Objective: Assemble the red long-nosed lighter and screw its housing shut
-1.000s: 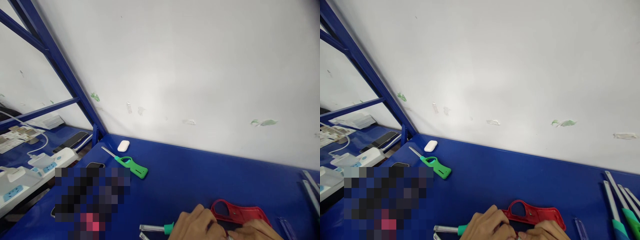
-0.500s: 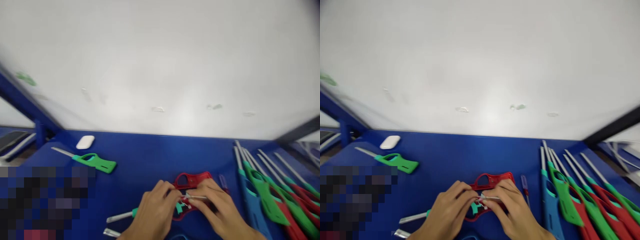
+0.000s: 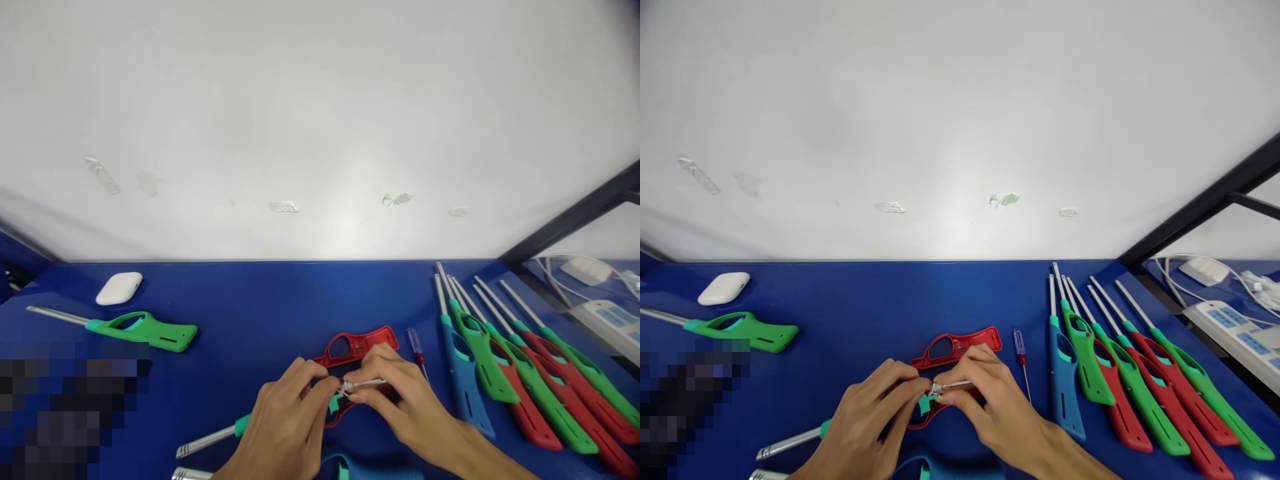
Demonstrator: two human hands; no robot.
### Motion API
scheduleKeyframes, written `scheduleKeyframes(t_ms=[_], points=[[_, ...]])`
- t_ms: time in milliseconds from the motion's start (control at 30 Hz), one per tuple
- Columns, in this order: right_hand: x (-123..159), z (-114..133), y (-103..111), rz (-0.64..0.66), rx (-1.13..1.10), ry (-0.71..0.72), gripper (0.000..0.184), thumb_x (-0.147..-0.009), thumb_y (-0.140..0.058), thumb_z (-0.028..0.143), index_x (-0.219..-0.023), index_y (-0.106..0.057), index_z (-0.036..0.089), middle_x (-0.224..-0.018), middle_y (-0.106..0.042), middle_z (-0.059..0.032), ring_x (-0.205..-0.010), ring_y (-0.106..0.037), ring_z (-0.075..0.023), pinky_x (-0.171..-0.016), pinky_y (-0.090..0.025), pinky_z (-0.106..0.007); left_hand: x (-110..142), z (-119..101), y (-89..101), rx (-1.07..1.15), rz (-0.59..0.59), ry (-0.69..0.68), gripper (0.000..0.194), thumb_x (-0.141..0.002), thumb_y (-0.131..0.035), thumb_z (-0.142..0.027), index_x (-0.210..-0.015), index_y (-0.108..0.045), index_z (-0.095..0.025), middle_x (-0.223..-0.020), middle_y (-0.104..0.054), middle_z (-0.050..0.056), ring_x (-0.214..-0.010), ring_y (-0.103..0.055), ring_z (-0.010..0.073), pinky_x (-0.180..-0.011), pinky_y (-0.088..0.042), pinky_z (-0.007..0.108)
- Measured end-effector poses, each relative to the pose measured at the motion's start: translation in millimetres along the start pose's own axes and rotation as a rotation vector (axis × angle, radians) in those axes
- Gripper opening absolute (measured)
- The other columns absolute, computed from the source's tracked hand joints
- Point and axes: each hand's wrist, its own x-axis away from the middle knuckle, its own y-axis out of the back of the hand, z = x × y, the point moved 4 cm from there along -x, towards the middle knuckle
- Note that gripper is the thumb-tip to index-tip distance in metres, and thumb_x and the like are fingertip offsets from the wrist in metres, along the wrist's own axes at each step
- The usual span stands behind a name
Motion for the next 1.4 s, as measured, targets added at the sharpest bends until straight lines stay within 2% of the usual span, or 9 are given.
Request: scheduleKeyframes(t_ms=[200,400,567,700,900,1000,1067,1200,1400], points=[[1,2,-4,0.009,-0.003,0.005,0.017,-0.112,-0.06,0.034,-0.106,-0.072,0.024,-0.093,-0.075,-0.0012,-0.085,-0.063,-0.0187,-0.08,-0.052,-0.033,0,0,1.2,-0.016,0.001,-0.005,0.028,-0.098,-0.044,-0.005,-0.106,-0.064,-0.023,-0.093,-0.069,0.0,-0.079,-0.067,0.0133,-0.059,-0.052,0.021],[-1,5,3,-0.043,0.065,0.023,0.015,-0.111,-0.06,0.034,-0.109,-0.071,0.024,-0.088,-0.073,-0.001,-0.081,-0.064,-0.0186,-0.078,-0.053,-0.033,-4,-2,4.5,0.042,0.024,0.093,0.018,-0.102,-0.051,-0.018,-0.111,-0.063,-0.028,-0.1,-0.071,-0.003,-0.084,-0.07,0.0136,-0.061,-0.052,0.024],[1,8,4,-0.016,0.077,0.057,0.011,-0.112,-0.059,0.03,-0.109,-0.068,0.024,-0.093,-0.075,0.0005,-0.084,-0.064,-0.0167,-0.078,-0.052,-0.031,-2,1,0.5,0.087,0.081,0.096,0.019,-0.104,-0.049,-0.015,-0.106,-0.063,-0.027,-0.098,-0.07,-0.003,-0.084,-0.069,0.0132,-0.064,-0.053,0.023],[2,8,1,0.0,0.062,0.045,0.011,-0.112,-0.059,0.029,-0.111,-0.068,0.024,-0.092,-0.074,0.0004,-0.084,-0.064,-0.0171,-0.078,-0.051,-0.032,-4,3,-0.8,0.1,0.064,0.092,0.018,-0.105,-0.05,-0.016,-0.106,-0.064,-0.028,-0.097,-0.07,-0.003,-0.084,-0.069,0.0126,-0.062,-0.052,0.022],[0,3,8,-0.022,0.128,-0.006,0.008,-0.111,-0.061,0.03,-0.11,-0.068,0.025,-0.102,-0.072,-0.0001,-0.095,-0.063,-0.0191,-0.09,-0.046,-0.036,-1,3,2.0,-0.121,0.017,0.047,0.021,-0.105,-0.049,-0.024,-0.121,-0.062,-0.028,-0.106,-0.072,0.001,-0.093,-0.07,0.0196,-0.061,-0.059,0.028],[-2,-1,15,0.016,0.239,-0.005,0.013,-0.111,-0.061,0.033,-0.106,-0.07,0.025,-0.106,-0.069,-0.0014,-0.097,-0.061,-0.0205,-0.094,-0.041,-0.04,2,3,1.1,-0.264,0.066,0.045,0.026,-0.103,-0.05,-0.028,-0.127,-0.061,-0.027,-0.113,-0.072,0.004,-0.103,-0.069,0.0258,-0.057,-0.062,0.032],[-3,-3,18,0.055,0.28,0.002,0.014,-0.111,-0.061,0.034,-0.107,-0.072,0.026,-0.105,-0.069,-0.0018,-0.097,-0.059,-0.0215,-0.091,-0.041,-0.04,3,3,-0.8,-0.289,0.107,0.02,0.022,-0.103,-0.05,-0.029,-0.121,-0.063,-0.027,-0.11,-0.072,0.004,-0.099,-0.068,0.0274,-0.055,-0.062,0.034],[-4,-5,21,0.094,0.336,0.055,0.018,-0.111,-0.059,0.037,-0.112,-0.073,0.026,-0.104,-0.072,-0.002,-0.099,-0.06,-0.0221,-0.09,-0.041,-0.039,1,3,-4.5,-0.265,0.141,-0.011,0.018,-0.103,-0.048,-0.022,-0.109,-0.065,-0.026,-0.1,-0.071,0.003,-0.088,-0.067,0.0254,-0.052,-0.061,0.034],[-5,-2,20,0.039,0.387,0.119,0.023,-0.112,-0.058,0.039,-0.108,-0.073,0.022,-0.097,-0.074,-0.0003,-0.09,-0.061,-0.0184,-0.088,-0.041,-0.038,1,4,-2.8,-0.268,0.142,-0.046,0.027,-0.1,-0.045,-0.013,-0.116,-0.064,-0.023,-0.098,-0.07,0.004,-0.088,-0.066,0.0231,-0.056,-0.06,0.031]])
